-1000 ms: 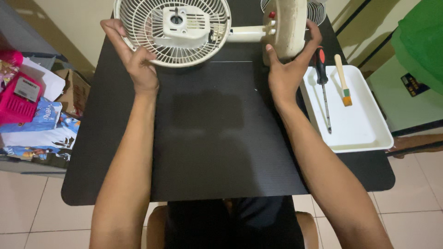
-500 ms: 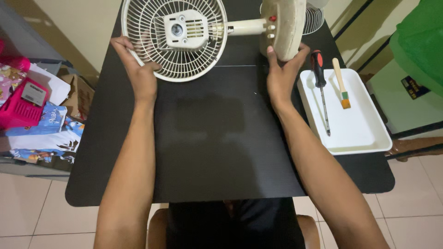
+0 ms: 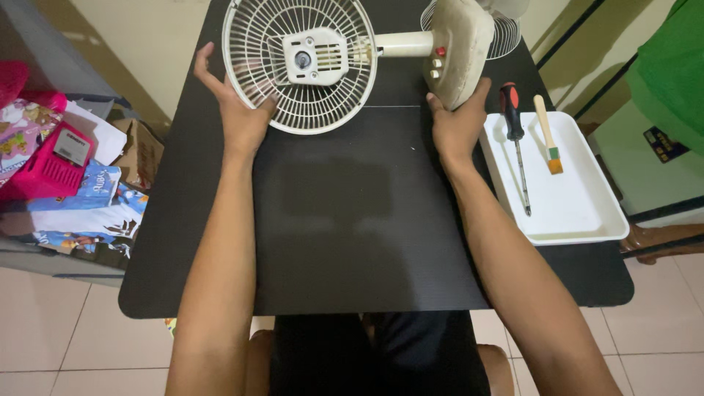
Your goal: The person reassembles a small electric fan on a table. They use a screwdriver to tighten screws on the fan head and neck, then attach the fan blade and secure it with a central cap.
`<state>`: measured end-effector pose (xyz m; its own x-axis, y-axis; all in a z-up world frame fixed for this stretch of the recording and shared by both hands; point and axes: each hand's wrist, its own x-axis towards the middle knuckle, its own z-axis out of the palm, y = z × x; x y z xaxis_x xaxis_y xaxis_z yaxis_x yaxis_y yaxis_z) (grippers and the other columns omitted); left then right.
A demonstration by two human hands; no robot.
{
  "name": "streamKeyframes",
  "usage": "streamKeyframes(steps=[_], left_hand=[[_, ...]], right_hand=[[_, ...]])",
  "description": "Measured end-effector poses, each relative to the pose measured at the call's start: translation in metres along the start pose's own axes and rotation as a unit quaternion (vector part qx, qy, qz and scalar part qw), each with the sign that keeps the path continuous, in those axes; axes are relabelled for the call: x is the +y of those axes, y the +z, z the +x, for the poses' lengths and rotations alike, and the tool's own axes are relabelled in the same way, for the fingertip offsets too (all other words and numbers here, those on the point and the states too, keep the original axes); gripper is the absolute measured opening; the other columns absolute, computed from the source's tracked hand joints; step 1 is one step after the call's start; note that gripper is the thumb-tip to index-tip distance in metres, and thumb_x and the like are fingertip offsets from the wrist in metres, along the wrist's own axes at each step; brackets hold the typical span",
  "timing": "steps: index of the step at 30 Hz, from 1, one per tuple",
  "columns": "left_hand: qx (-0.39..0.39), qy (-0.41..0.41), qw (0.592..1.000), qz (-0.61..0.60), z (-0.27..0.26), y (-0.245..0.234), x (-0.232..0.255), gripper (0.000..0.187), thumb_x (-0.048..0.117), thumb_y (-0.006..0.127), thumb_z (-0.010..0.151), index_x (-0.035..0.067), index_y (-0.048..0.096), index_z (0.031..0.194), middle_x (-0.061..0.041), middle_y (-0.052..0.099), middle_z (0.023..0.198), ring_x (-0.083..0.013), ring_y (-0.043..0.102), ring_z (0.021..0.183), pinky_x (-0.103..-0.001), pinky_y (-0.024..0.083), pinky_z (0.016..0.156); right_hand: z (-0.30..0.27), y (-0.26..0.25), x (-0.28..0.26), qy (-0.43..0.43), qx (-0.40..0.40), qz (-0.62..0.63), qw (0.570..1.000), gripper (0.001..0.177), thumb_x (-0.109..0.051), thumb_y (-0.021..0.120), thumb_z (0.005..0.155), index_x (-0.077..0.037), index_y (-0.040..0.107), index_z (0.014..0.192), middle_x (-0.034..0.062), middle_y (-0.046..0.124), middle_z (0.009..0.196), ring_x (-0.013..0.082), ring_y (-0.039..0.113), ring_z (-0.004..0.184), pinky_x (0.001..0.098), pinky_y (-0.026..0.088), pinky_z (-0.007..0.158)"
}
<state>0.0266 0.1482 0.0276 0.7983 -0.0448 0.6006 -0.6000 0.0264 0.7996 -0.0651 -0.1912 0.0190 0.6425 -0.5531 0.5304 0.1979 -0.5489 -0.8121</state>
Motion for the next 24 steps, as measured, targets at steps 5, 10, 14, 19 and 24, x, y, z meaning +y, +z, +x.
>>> streamKeyframes(steps=[5, 10, 14, 19, 24], left_hand=[[0.009, 0.034, 0.998, 0.047, 0.005, 0.002, -0.01, 0.067, -0.019, 0.072, 0.093, 0.01, 0.041, 0.145, -0.013, 0.062, 0.134, -0.0213, 0.067, 0.126, -0.034, 0.059, 0.108], [0.039, -0.015, 0.994, -0.098, 0.004, 0.001, -0.007, 0.043, -0.014, 0.062, 0.089, 0.005, 0.049, 0.125, -0.008, 0.066, 0.116, -0.0151, 0.068, 0.107, -0.03, 0.059, 0.096], [0.018, -0.008, 0.995, -0.101, -0.006, 0.0, 0.006, 0.027, -0.005, 0.062, 0.098, 0.005, 0.049, 0.119, -0.006, 0.065, 0.104, -0.0138, 0.067, 0.092, -0.028, 0.058, 0.086], [0.012, 0.061, 0.998, -0.026, -0.012, 0.005, 0.017, 0.034, -0.01, 0.062, 0.097, 0.004, 0.047, 0.124, -0.004, 0.061, 0.111, -0.0104, 0.062, 0.105, -0.025, 0.052, 0.097], [0.048, 0.043, 0.998, -0.012, -0.003, -0.005, 0.009, 0.033, -0.013, 0.06, 0.091, 0.0, 0.054, 0.121, -0.005, 0.064, 0.112, -0.0116, 0.065, 0.104, -0.027, 0.054, 0.091]], right_hand=[[0.005, 0.002, 0.004, 0.01, -0.014, 0.009, 1.0, 0.056, -0.012, 0.084, 0.091, 0.0, 0.044, 0.128, 0.0269, 0.07, 0.12, 0.0387, 0.07, 0.117, 0.0418, 0.053, 0.1], [0.004, 0.001, 0.0, -0.01, -0.001, 0.01, 1.0, 0.045, -0.014, 0.081, 0.09, 0.003, 0.055, 0.124, 0.0249, 0.072, 0.117, 0.0361, 0.072, 0.113, 0.0425, 0.053, 0.097], [0.001, -0.002, -0.007, 0.018, -0.028, -0.002, 0.999, 0.041, -0.019, 0.078, 0.093, 0.003, 0.059, 0.122, 0.0246, 0.072, 0.116, 0.0363, 0.071, 0.112, 0.0427, 0.052, 0.097], [-0.001, -0.005, -0.007, 0.019, -0.028, -0.039, 0.999, 0.042, -0.021, 0.077, 0.092, 0.003, 0.058, 0.122, 0.0269, 0.072, 0.114, 0.0402, 0.07, 0.11, 0.0436, 0.052, 0.095], [-0.005, -0.001, 0.0, -0.002, -0.03, 0.0, 1.0, 0.039, -0.017, 0.075, 0.093, 0.003, 0.057, 0.12, 0.0253, 0.073, 0.113, 0.0387, 0.072, 0.111, 0.0432, 0.054, 0.095]])
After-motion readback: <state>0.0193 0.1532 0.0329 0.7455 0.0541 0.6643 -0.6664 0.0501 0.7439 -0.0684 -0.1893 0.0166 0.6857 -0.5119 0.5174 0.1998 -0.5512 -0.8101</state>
